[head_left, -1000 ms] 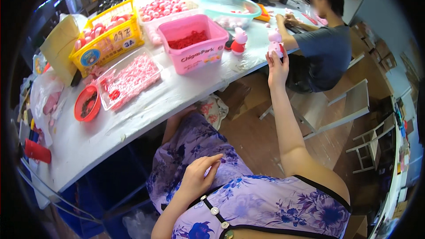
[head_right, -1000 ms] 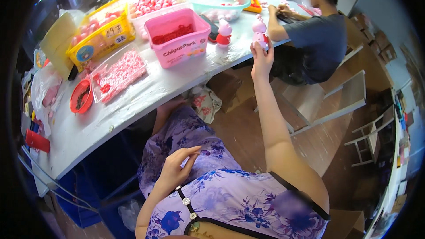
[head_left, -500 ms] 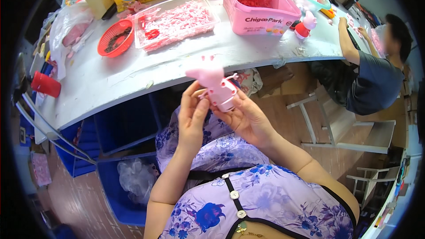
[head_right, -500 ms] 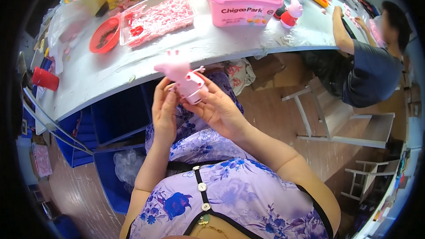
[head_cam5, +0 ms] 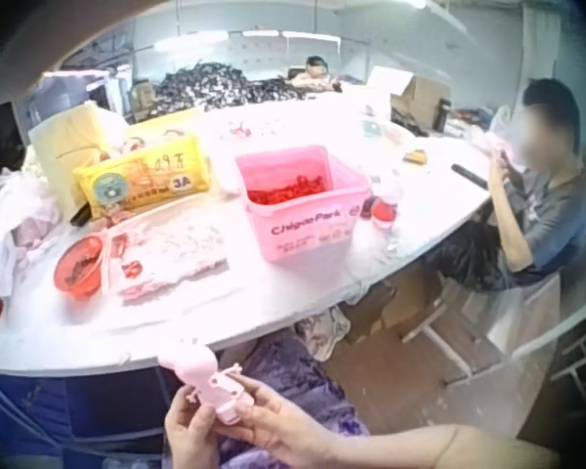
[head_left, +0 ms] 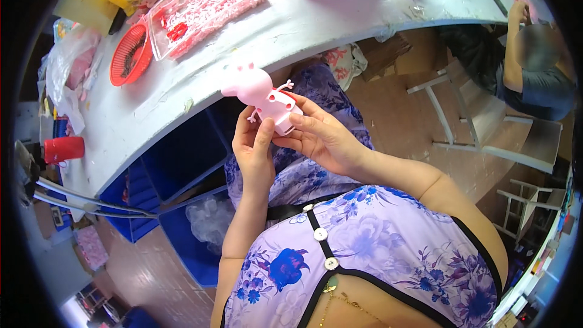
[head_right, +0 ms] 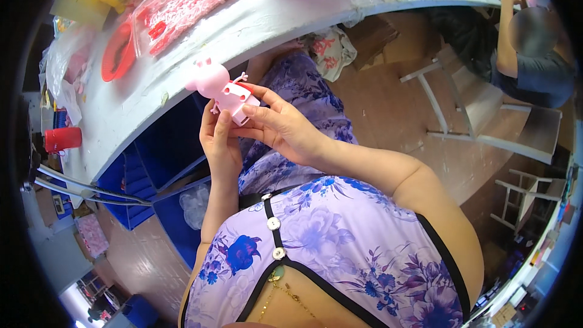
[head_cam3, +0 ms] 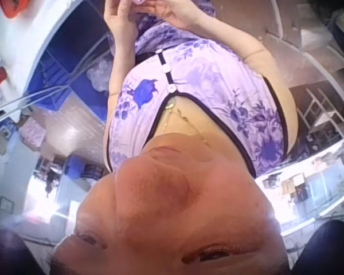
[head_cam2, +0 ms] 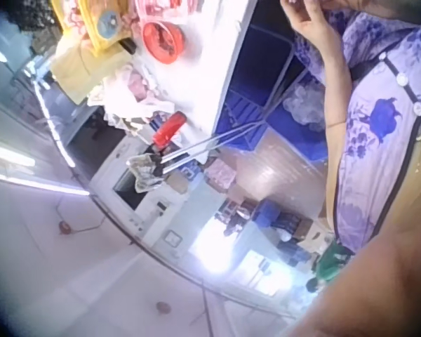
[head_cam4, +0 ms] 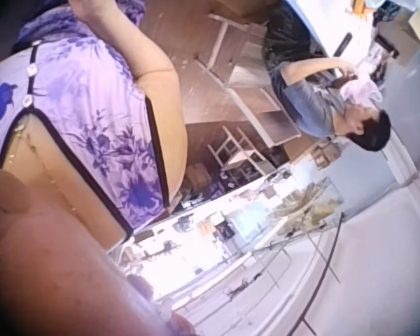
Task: The person assembles small pink pig figurines by hand at a workbench. They pick up the body and head components, fit them together, and place the finished toy on the table. The person also handles pink plastic molds and red plastic parts during the process.
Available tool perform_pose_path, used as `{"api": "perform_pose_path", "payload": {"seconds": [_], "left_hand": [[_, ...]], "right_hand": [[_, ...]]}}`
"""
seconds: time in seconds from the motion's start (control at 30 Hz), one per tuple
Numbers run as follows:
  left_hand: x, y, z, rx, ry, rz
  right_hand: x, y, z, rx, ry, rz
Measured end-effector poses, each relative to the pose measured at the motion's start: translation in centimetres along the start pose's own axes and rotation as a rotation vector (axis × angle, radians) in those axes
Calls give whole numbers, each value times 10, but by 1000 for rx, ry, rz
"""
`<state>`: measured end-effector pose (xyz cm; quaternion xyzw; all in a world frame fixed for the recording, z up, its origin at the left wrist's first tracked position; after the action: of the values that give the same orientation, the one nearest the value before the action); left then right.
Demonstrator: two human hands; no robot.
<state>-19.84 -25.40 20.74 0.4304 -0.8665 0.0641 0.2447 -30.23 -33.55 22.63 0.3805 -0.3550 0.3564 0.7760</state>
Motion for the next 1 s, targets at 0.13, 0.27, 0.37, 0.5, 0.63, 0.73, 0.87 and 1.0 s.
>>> {"api": "perform_pose_path", "payload": {"seconds": [0.13, 0.27, 0.37, 0.5, 0.63, 0.73, 0.87, 1.0], "left_hand": [[-3, 17, 5, 62, -102, -36], [-8, 41, 7, 107, -171, -85], [-17, 59, 8, 137, -218, -140], [-20, 63, 11, 143, -273, -115], [-19, 61, 14, 99, -253, -113], [-23, 60, 16, 97, -268, -131], [-23, 60, 14, 76, -248, -145], [-22, 59, 12, 84, -269, -158]], "right_hand": [[-6, 12, -7, 72, -30, -21], [-15, 30, -20, 97, -28, 10], [-16, 41, -23, 157, 27, 2], [-23, 41, -24, 148, 127, -5], [-28, 37, -27, 145, 90, -35], [-30, 35, -31, 143, 69, -49], [-31, 33, -36, 149, 60, -53], [-30, 31, -38, 159, 54, -51]]}}
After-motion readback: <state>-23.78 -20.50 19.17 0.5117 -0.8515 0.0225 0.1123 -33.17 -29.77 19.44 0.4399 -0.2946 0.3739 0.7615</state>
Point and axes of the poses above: each hand's wrist, its own y-axis away from the middle knuckle, its own x-axis out of the palm, z = x × y, the point moved 3 cm from there along -y, towards the middle knuckle, and after that the axes turned 13 degrees about -z, right-handed, at the moved point
